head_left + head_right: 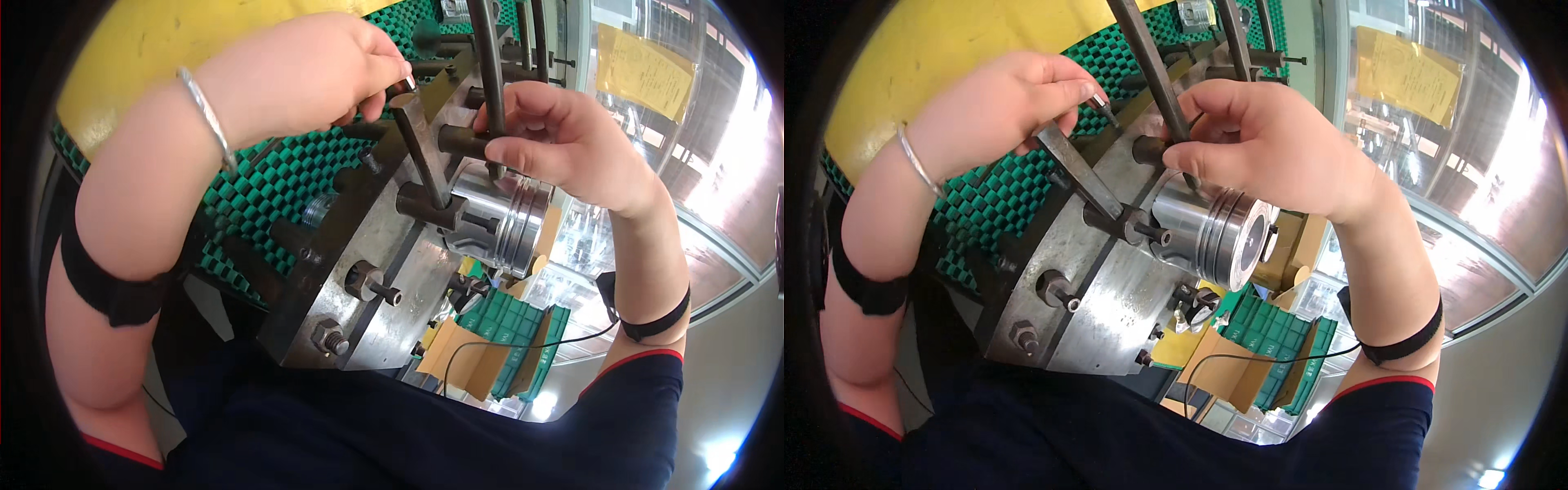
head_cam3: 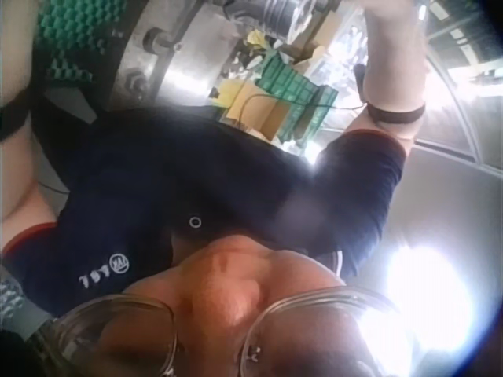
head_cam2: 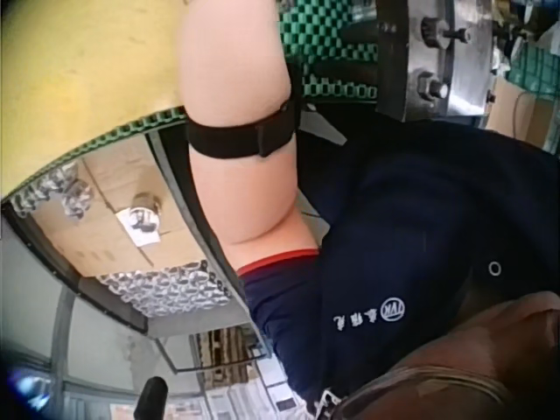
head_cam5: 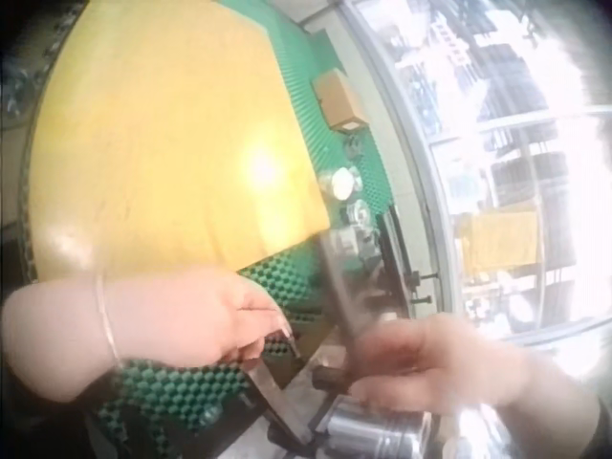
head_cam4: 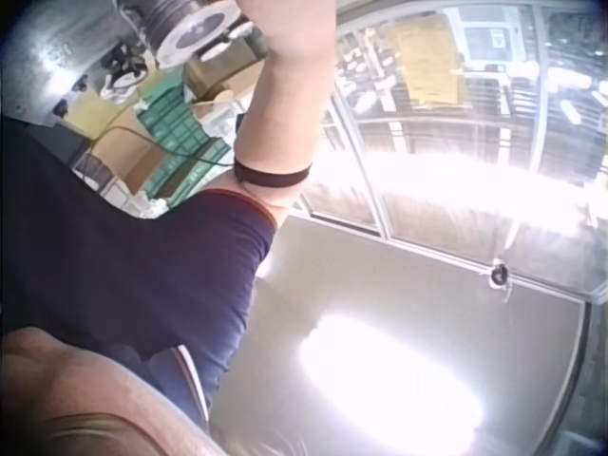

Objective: Measure the dimensions of metal pistons using a multi-dial gauge fixture.

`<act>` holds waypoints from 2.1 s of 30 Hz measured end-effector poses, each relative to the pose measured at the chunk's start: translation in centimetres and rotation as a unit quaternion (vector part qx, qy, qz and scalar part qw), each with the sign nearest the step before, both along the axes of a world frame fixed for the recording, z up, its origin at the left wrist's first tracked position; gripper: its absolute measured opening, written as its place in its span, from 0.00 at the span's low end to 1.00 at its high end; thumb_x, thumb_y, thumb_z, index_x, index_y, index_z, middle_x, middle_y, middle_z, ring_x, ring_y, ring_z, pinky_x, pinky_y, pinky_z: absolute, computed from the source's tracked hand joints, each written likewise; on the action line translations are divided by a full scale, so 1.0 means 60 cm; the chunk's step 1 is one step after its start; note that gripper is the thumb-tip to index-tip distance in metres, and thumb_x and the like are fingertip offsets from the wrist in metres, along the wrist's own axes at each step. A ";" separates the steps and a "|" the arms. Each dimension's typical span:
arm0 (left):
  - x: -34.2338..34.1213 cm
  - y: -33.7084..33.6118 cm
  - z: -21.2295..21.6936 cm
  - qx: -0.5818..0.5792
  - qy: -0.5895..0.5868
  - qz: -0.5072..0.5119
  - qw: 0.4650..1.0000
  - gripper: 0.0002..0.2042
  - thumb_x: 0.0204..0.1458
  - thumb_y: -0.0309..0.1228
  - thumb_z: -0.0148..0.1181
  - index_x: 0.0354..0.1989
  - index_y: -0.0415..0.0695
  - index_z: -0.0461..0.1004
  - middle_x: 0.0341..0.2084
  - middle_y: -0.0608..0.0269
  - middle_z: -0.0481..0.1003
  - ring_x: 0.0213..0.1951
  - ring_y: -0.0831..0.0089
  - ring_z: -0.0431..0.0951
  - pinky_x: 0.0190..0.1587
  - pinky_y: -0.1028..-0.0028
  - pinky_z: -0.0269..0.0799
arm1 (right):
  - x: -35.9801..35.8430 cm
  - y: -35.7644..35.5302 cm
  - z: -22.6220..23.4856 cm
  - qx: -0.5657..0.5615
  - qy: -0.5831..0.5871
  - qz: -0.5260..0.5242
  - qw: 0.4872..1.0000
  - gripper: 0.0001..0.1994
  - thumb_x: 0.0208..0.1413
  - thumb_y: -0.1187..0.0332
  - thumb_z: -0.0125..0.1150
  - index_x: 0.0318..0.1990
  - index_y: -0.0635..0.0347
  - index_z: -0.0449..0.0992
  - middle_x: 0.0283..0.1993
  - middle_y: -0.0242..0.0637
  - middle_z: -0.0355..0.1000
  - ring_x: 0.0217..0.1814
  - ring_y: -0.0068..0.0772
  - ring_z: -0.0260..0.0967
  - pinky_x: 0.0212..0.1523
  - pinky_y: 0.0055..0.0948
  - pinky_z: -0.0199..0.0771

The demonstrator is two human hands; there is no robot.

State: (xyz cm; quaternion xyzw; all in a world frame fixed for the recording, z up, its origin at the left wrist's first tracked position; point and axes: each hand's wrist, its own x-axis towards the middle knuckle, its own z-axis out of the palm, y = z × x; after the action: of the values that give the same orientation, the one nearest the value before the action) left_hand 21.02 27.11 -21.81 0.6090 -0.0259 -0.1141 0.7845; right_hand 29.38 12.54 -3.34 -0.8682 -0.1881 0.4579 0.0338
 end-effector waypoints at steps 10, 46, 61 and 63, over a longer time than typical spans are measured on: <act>-0.002 0.008 0.057 0.074 0.175 -0.031 0.981 0.20 0.58 0.47 0.49 0.23 0.43 0.70 0.13 0.75 0.57 0.12 0.85 0.50 0.13 0.79 0.43 | -0.006 -0.001 -0.002 0.011 0.007 -0.015 1.000 0.11 0.51 0.72 0.64 0.43 0.61 0.75 0.24 0.29 0.72 0.25 0.15 0.67 0.25 0.19 0.68; -0.004 0.043 -0.016 -0.216 -0.023 -0.090 0.972 0.13 0.55 0.35 0.59 0.33 0.35 0.75 0.21 0.60 0.73 0.20 0.79 0.69 0.23 0.82 0.63 | 0.044 0.007 0.025 0.016 0.053 0.135 0.989 0.16 0.50 0.71 0.66 0.45 0.60 0.68 0.37 0.30 0.64 0.38 0.23 0.74 0.41 0.19 0.75; 0.018 -0.034 -0.031 -0.201 -0.067 0.331 0.920 0.15 0.63 0.34 0.40 0.40 0.32 0.67 0.24 0.60 0.71 0.17 0.80 0.65 0.17 0.83 0.63 | 0.049 -0.014 0.034 -0.016 0.064 0.110 0.992 0.15 0.49 0.71 0.65 0.41 0.59 0.66 0.37 0.33 0.62 0.35 0.30 0.77 0.40 0.23 0.78; 0.008 -0.026 0.008 -0.176 0.004 0.352 0.919 0.14 0.63 0.33 0.39 0.40 0.32 0.66 0.24 0.60 0.71 0.17 0.80 0.65 0.18 0.83 0.64 | 0.046 -0.004 0.032 -0.008 0.066 0.131 0.989 0.15 0.49 0.70 0.65 0.41 0.59 0.66 0.36 0.33 0.62 0.35 0.30 0.77 0.40 0.22 0.77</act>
State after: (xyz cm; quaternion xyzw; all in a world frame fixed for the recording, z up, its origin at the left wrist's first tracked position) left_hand 21.50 25.56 -21.35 0.4307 0.1735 0.1738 0.8684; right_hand 32.14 12.27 -1.44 -0.8041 -0.2937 0.5165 -0.0208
